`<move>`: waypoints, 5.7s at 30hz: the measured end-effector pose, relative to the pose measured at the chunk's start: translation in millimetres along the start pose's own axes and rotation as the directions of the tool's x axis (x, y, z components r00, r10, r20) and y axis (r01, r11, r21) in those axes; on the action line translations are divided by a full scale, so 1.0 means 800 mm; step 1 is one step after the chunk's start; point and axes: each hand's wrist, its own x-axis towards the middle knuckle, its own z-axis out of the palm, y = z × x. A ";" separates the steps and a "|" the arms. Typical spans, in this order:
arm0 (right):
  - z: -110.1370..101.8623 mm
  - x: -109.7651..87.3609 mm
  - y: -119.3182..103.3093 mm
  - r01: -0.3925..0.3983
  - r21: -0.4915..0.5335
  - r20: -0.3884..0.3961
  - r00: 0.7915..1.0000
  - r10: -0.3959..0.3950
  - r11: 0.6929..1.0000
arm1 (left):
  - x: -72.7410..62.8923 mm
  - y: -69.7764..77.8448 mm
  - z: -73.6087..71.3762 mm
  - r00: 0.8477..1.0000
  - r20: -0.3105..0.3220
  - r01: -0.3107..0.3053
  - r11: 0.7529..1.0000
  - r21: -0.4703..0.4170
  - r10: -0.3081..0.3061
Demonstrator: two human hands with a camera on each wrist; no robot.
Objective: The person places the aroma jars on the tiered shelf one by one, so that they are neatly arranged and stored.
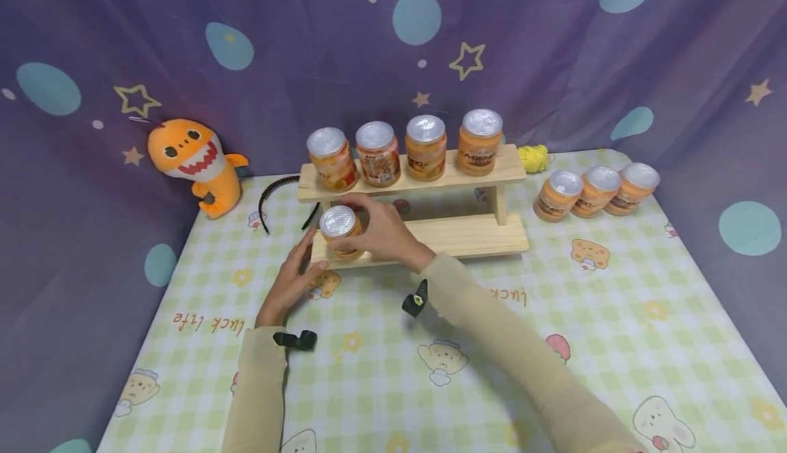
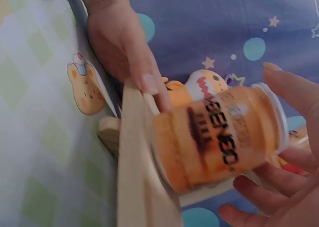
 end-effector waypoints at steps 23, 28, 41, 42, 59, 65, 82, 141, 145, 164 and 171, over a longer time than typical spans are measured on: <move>-0.104 -0.063 0.020 -0.057 0.089 -0.114 0.991 0.067 0.994 | -0.001 0.002 0.001 0.999 0.010 0.038 0.999 0.006 -0.038; -0.126 -0.081 0.027 -0.047 0.075 -0.148 0.987 0.058 0.996 | 0.000 0.002 0.002 0.999 0.013 0.036 0.999 0.000 -0.036; -0.194 -0.134 0.063 -0.076 0.073 -0.280 0.955 0.094 0.994 | -0.002 0.002 0.001 0.999 0.005 0.042 0.999 0.013 -0.042; -0.199 -0.138 0.064 -0.079 0.068 -0.293 0.951 0.096 0.994 | -0.002 0.002 0.001 0.999 0.003 0.035 0.999 0.019 -0.035; -0.291 -0.206 0.098 -0.036 0.189 -0.553 0.822 0.136 0.981 | 0.003 -0.001 0.001 1.000 0.007 0.023 1.000 0.002 -0.023; -0.326 -0.224 0.113 -0.018 0.218 -0.649 0.744 0.158 0.976 | 0.001 0.002 0.001 0.999 0.006 0.037 0.999 0.033 -0.038; -0.416 -0.258 0.146 -0.325 0.196 -0.663 0.651 0.369 0.925 | -0.002 0.011 0.001 0.999 0.017 0.045 0.999 0.014 -0.046; -0.445 -0.254 0.263 -0.422 0.223 -0.473 0.742 0.476 0.879 | 0.000 0.001 0.002 1.000 0.002 0.001 1.000 -0.002 -0.001; -0.444 -0.254 0.261 -0.433 0.204 -0.504 0.722 0.473 0.878 | -0.001 0.002 0.002 1.000 -0.001 -0.002 1.000 -0.011 0.002; -0.445 -0.267 0.230 -0.392 0.181 -0.632 0.657 0.412 0.902 | -0.001 0.002 0.003 1.000 0.004 0.026 1.000 -0.008 -0.026; -0.451 -0.267 0.210 -0.328 0.149 -0.669 0.662 0.339 0.933 | 0.000 0.001 0.002 1.000 0.001 0.017 1.000 -0.005 -0.017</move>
